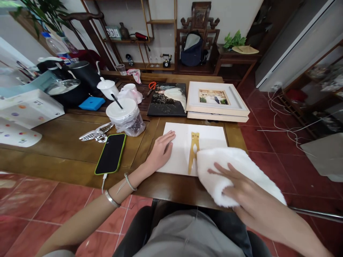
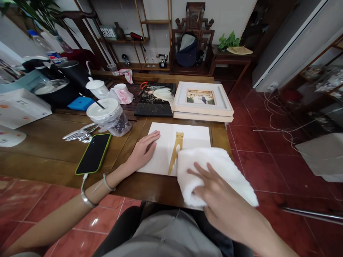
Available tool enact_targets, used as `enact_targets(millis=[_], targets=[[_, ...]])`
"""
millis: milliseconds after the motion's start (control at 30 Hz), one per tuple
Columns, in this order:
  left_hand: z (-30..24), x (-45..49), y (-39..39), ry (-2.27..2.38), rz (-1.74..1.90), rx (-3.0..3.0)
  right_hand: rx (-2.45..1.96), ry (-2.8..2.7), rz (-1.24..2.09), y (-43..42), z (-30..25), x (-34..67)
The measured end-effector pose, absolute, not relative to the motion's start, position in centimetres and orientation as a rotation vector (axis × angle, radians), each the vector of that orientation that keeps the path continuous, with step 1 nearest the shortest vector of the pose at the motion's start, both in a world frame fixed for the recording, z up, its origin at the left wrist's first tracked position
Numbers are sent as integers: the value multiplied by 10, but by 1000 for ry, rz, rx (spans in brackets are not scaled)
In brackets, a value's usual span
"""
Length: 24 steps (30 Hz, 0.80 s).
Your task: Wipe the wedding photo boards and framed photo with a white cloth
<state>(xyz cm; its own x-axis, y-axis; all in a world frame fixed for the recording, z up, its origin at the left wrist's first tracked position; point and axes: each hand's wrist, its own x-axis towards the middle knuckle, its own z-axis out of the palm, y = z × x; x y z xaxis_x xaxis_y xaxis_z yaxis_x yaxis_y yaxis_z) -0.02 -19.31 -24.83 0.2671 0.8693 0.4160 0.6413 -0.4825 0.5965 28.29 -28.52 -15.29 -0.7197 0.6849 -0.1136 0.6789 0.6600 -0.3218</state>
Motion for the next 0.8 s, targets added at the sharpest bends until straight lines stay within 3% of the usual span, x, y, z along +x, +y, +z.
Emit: enact_targets(millis=[167,533,800], targets=[[-248,0,-193,1391,1042,2237,-1191,-2802,605,-282,-151,290],[-247,-2,-193,1374,1041,2231,-1228,-2669,212,-171,-193,261],[-249,-2,-193,1375,1039,2238,-1231,-2745,289,-247,-184,256]])
